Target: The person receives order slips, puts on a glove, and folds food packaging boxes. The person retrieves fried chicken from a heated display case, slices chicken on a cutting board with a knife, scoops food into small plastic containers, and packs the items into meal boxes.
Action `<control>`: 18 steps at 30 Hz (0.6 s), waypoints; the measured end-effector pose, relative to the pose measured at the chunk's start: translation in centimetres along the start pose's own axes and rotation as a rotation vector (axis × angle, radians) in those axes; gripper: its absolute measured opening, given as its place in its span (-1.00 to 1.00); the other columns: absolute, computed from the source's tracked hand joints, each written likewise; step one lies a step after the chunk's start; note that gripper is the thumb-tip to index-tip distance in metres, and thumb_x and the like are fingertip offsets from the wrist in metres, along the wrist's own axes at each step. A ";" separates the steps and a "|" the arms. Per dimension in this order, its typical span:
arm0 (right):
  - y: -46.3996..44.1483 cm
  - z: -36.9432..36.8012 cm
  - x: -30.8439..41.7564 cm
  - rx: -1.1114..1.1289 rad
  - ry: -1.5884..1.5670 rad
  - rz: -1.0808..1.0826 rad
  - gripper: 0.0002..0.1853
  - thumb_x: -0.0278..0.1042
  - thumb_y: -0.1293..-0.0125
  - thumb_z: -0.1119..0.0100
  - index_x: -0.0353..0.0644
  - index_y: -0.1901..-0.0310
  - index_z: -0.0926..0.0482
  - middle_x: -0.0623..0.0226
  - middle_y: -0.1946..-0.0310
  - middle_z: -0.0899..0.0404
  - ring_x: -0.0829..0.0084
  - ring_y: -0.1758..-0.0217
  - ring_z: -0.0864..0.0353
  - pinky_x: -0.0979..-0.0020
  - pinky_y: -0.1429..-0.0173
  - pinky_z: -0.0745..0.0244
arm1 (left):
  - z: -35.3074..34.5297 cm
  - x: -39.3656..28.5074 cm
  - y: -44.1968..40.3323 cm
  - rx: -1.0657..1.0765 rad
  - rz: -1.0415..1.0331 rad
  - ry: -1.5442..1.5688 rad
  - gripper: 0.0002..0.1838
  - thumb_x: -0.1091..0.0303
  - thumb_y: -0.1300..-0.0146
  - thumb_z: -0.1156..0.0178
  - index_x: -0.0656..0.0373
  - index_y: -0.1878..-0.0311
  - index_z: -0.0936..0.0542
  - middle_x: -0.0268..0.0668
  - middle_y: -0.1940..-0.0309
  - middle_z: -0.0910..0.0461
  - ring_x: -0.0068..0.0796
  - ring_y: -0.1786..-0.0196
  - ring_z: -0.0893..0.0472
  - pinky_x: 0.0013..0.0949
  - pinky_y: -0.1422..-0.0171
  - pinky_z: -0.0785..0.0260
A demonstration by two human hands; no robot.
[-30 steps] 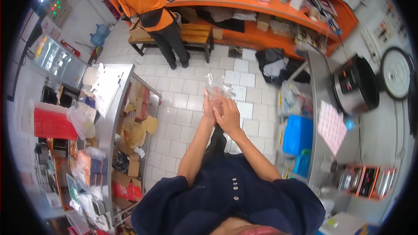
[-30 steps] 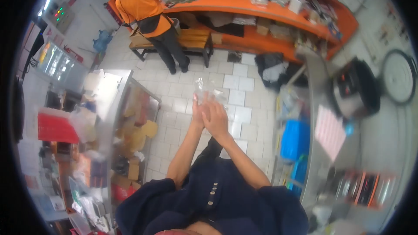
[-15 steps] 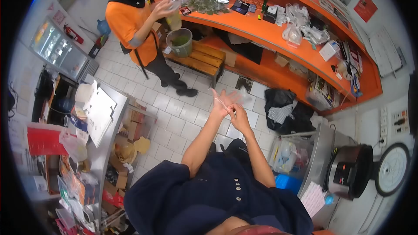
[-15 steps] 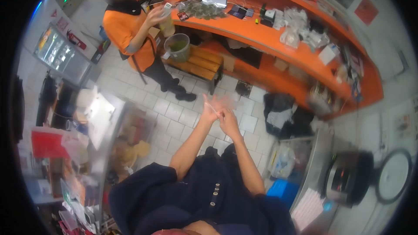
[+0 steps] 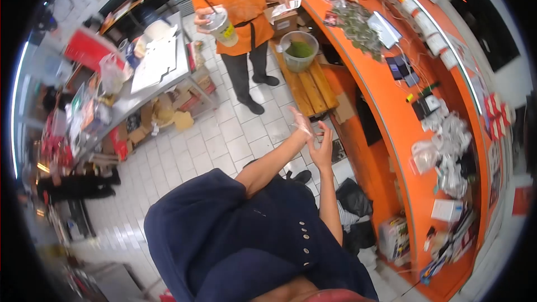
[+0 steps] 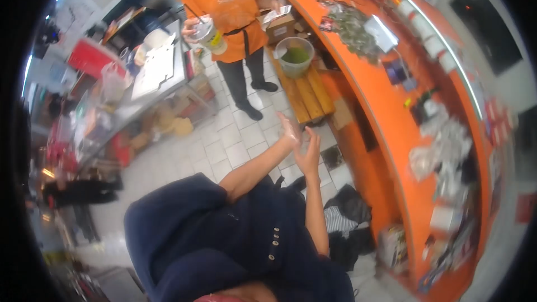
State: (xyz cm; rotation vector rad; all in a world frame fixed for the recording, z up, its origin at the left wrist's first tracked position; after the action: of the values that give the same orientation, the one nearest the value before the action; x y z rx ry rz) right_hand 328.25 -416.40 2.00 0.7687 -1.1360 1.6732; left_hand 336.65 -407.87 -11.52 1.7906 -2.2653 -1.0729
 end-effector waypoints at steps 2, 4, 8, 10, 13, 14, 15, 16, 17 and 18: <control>-1.7 0.5 -3.3 -0.091 0.071 -0.075 -0.53 -0.45 -0.24 -0.26 -0.20 -0.20 -0.49 0.17 0.05 -0.53 0.29 0.09 -0.51 0.31 0.00 -0.44 | -0.9 1.0 -1.6 -0.090 -0.020 0.092 0.36 -0.89 0.12 0.37 -0.11 -0.64 0.10 -0.08 -0.64 0.18 -0.09 -0.62 0.07 0.16 -0.63 0.27; -3.3 1.1 -5.2 -0.025 0.008 -0.094 -0.64 -0.54 -0.22 -0.13 -0.28 -0.09 -0.53 -0.01 0.04 -0.53 -0.02 0.00 -0.55 0.14 -0.10 -0.45 | -1.5 1.4 -3.3 -0.167 -0.030 0.177 0.38 -0.90 0.14 0.37 -0.11 -0.64 0.12 -0.09 -0.64 0.22 -0.10 -0.64 0.12 0.13 -0.64 0.29; -5.5 0.9 -7.7 0.117 0.172 -0.079 -0.72 -0.47 -0.29 -0.04 -0.31 0.00 -0.59 -0.07 0.20 -0.56 -0.16 0.10 -0.57 0.03 0.03 -0.47 | -2.5 0.9 -6.0 -0.227 -0.078 0.229 0.43 -0.93 0.19 0.37 -0.10 -0.65 0.16 -0.11 -0.65 0.30 -0.12 -0.66 0.22 0.06 -0.66 0.34; -6.0 1.0 -8.1 0.143 0.220 -0.082 -0.71 -0.46 -0.30 -0.01 -0.31 0.00 -0.61 -0.09 0.23 -0.56 -0.19 0.12 -0.57 -0.03 0.07 -0.47 | -2.9 -0.1 -6.6 -0.261 -0.193 0.188 0.36 -0.90 0.11 0.34 -0.12 -0.64 0.05 -0.04 -0.64 0.17 -0.12 -0.65 0.09 0.00 -0.67 0.33; -6.1 0.6 -7.8 0.202 0.351 -0.056 -0.68 -0.52 -0.34 0.02 -0.30 -0.07 -0.60 -0.08 0.15 -0.58 -0.18 0.10 -0.59 -0.03 0.06 -0.46 | -3.0 -0.9 -7.3 -0.162 -0.241 -0.083 0.39 -0.91 0.13 0.48 -0.09 -0.65 0.17 -0.05 -0.66 0.29 -0.16 -0.68 0.26 -0.06 -0.68 0.52; -6.3 0.6 -7.6 0.188 0.319 -0.056 -0.68 -0.53 -0.34 0.03 -0.30 -0.08 -0.60 -0.09 0.13 -0.59 -0.19 0.08 -0.59 -0.04 0.04 -0.47 | -2.4 -1.1 -8.3 -0.091 -0.262 -0.097 0.35 -0.89 0.09 0.52 -0.12 -0.65 0.18 -0.11 -0.66 0.31 -0.17 -0.68 0.30 -0.04 -0.67 0.55; -6.7 0.6 -7.5 0.176 0.288 -0.055 -0.67 -0.53 -0.35 0.04 -0.30 -0.08 -0.60 -0.11 0.11 -0.61 -0.20 0.05 -0.59 -0.05 0.02 -0.48 | -1.6 -1.2 -10.0 -0.019 -0.283 -0.109 0.31 -0.87 0.05 0.55 -0.14 -0.65 0.20 -0.16 -0.67 0.32 -0.18 -0.68 0.34 -0.01 -0.67 0.58; -6.9 0.8 -7.7 0.164 0.295 -0.048 -0.67 -0.53 -0.35 0.04 -0.30 -0.08 -0.60 -0.11 0.11 -0.61 -0.20 0.05 -0.59 -0.05 0.02 -0.48 | -2.2 -1.6 -10.6 0.054 -0.303 -0.120 0.27 -0.85 0.02 0.58 -0.17 -0.65 0.21 -0.22 -0.67 0.34 -0.20 -0.68 0.37 0.01 -0.66 0.61; -7.1 0.7 -8.1 0.181 0.295 -0.064 -0.66 -0.53 -0.36 0.05 -0.30 -0.10 -0.59 -0.12 0.12 -0.62 -0.21 0.06 -0.60 -0.04 0.02 -0.49 | -2.1 -1.6 -11.6 -0.023 -0.245 -0.123 0.20 -0.80 -0.07 0.57 -0.20 -0.65 0.23 -0.34 -0.68 0.35 -0.23 -0.68 0.38 0.02 -0.66 0.56; -7.3 0.6 -8.6 0.200 0.296 -0.083 -0.66 -0.54 -0.36 0.06 -0.30 -0.11 -0.59 -0.14 0.13 -0.64 -0.21 0.07 -0.61 -0.03 0.01 -0.50 | -2.9 -1.7 -12.6 -0.010 -0.242 -0.121 0.20 -0.80 -0.07 0.57 -0.20 -0.65 0.23 -0.34 -0.68 0.35 -0.23 -0.68 0.38 0.02 -0.66 0.56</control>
State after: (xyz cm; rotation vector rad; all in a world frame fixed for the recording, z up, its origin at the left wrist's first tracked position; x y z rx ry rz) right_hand 338.15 -418.98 -2.73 0.6546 -0.7310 1.7789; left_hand 348.98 -408.76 -15.60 2.0921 -2.1415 -1.2595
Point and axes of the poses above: each hand's wrist, its own y-axis away from the middle knuckle, its own z-axis out of the back of the hand, x = y × z, the point moved 6 cm from there along -y, towards the middle knuckle
